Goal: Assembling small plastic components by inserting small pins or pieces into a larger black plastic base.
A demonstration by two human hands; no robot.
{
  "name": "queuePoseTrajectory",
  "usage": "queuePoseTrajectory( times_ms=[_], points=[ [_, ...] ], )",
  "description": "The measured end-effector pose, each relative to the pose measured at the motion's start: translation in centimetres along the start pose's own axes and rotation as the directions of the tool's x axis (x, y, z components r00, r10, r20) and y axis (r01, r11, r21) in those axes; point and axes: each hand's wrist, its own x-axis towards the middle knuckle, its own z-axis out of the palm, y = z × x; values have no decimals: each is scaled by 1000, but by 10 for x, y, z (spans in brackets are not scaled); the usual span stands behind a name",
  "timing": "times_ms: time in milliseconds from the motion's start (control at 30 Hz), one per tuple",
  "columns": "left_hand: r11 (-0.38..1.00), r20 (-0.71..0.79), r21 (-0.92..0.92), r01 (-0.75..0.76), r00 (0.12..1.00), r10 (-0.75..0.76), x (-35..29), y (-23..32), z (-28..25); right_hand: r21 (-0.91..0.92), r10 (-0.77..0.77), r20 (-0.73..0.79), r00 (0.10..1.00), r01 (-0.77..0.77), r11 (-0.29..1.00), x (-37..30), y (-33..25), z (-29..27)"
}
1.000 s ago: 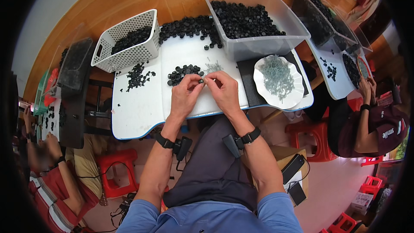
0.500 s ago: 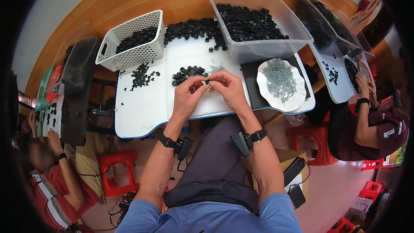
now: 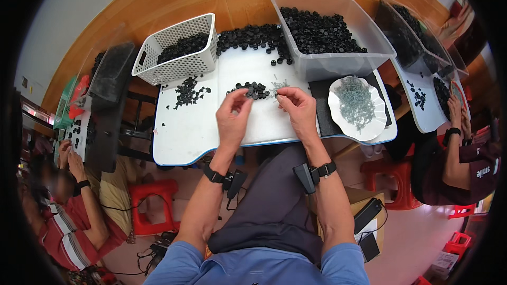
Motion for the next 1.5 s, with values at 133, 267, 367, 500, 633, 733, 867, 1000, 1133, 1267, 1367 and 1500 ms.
queuePoseTrajectory(
  times_ms=[133,267,367,500,633,733,867,1000,1133,1267,1367,1500],
  points=[
    [984,-59,180,-3,998,14,3,-6,-37,-32,-3,-4,1000,2,999,0,-1,-1],
    [900,76,425,-95,995,69,4,-7,-59,-37,0,-11,1000,0,999,0,-2,0],
    [844,191,485,-226,970,150,3,-1,-55,-25,10,-11,1000,-11,1000,0,-1,1],
    [774,271,577,-259,955,118,1,11,-38,-38,12,-12,1000,-13,999,-1,-1,1],
    [770,296,598,-222,954,45,0,14,-33,-15,-4,15,1000,4,1000,-1,2,0],
    [768,317,588,-252,946,67,2,18,-34,-22,9,7,1000,-9,1000,-1,1,1],
    [697,428,603,-388,895,127,13,19,-38,-31,8,0,1000,-8,999,-1,2,1],
    [678,458,636,-369,888,54,19,20,-38,-44,-5,-9,1000,4,999,-1,4,0],
    [671,485,648,-360,875,1,23,23,-42,-39,-6,1,1000,6,999,-1,4,1],
    [646,539,649,-401,842,-18,31,27,-44,-63,-8,7,1000,9,998,-1,4,0],
    [655,537,654,-379,842,-48,29,31,-43,-34,-22,-1,1000,22,999,0,7,0],
    [706,496,623,-337,868,-24,20,31,-39,-16,-25,0,1000,25,1000,0,7,2]
  ],
)
